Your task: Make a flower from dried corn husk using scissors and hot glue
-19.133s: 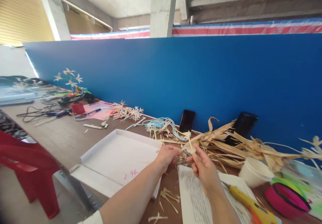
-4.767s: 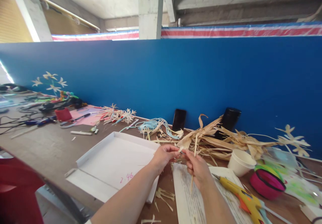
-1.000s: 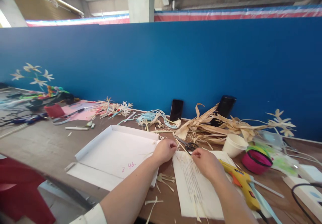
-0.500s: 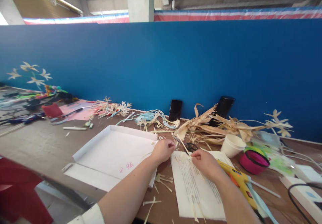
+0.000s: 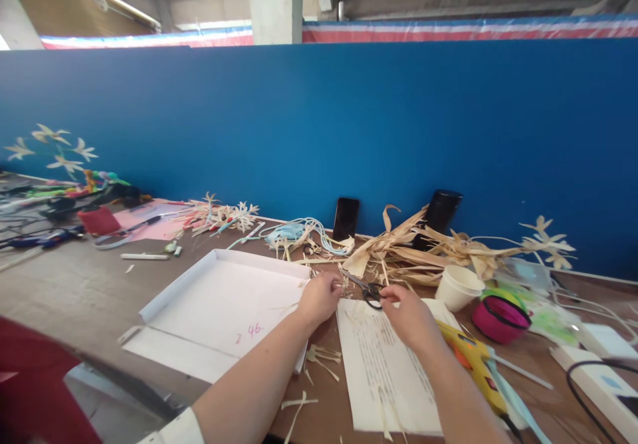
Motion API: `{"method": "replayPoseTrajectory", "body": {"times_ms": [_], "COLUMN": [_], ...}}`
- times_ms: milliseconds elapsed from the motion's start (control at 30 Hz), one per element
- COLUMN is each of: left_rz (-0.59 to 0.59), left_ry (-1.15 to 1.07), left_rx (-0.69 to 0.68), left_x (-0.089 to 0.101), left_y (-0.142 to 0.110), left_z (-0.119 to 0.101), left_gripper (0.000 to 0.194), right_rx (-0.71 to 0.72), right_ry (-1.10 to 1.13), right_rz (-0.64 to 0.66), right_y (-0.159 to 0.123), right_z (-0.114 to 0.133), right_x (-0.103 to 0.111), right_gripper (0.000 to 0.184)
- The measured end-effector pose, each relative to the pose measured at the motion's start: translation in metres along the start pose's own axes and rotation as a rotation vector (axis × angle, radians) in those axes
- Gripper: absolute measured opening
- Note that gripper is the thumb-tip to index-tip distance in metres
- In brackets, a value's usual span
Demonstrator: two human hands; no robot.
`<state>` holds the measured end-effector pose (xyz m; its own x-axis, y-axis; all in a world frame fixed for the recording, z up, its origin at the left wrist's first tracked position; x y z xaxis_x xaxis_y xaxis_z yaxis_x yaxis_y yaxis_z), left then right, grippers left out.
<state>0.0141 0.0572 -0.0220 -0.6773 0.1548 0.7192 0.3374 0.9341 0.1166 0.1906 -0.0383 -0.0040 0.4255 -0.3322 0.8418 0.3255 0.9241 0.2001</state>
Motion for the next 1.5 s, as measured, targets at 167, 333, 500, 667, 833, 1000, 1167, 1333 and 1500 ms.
{"method": "replayPoseTrajectory", "body": {"times_ms": [167,333,500,667,833,1000,1167,1333,1500], "left_rz": [0.009,0.053,0.067,0.047,0.052,0.051,0.106,0.13,0.121], "left_ry": [0.002,0.027,0.041,0.015,0.016,-0.044,-0.044,-0.022,-0.01], "left_rx": [-0.042,-0.06,-0.054,-0.071,-0.087,-0.103,-0.138,-0.169,-0.165], "left_x": [-0.001,-0.001,0.0,-0.001,-0.002,0.002,0.003,0.002,0.0], "left_y": [-0.002,-0.003,-0.003,-0.003,-0.002,-0.003,-0.006,-0.007,-0.006], "left_z": [0.0,-0.002,-0.003,-0.002,-0.003,-0.007,-0.011,-0.012,-0.01], "left_gripper": [0.022,0.017,0.017,0.017,0.018,0.017,0.017,0.018,0.019], "right_rx": [0.114,0.076,0.081,0.135,0.155,0.119,0.112,0.095,0.078], "right_ry": [-0.089,-0.161,-0.125,-0.033,0.066,0.12,0.156,0.09,0.013], "right_rz": [0.211,0.223,0.222,0.204,0.191,0.177,0.178,0.208,0.219], "right_y": [0.006,0.01,0.009,0.007,0.003,0.002,0.001,0.0,-0.001], "right_z": [0.024,0.031,0.021,0.011,0.01,0.012,0.017,0.012,0.003], "right_x": [-0.016,-0.027,-0.033,-0.033,-0.031,-0.027,-0.022,-0.021,-0.032], "right_gripper": [0.019,0.012,0.015,0.016,0.017,0.017,0.017,0.017,0.018]}}
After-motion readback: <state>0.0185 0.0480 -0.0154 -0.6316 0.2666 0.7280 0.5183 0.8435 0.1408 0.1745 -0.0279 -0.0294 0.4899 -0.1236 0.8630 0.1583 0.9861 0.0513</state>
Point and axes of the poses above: each hand's wrist, its own y-axis towards the middle knuckle, its own x-axis out of the back of the hand, z = x × y, the point moved 4 cm from there along y, towards the middle knuckle, and after that the axes turned 11 degrees about x, right-handed, at the moved point
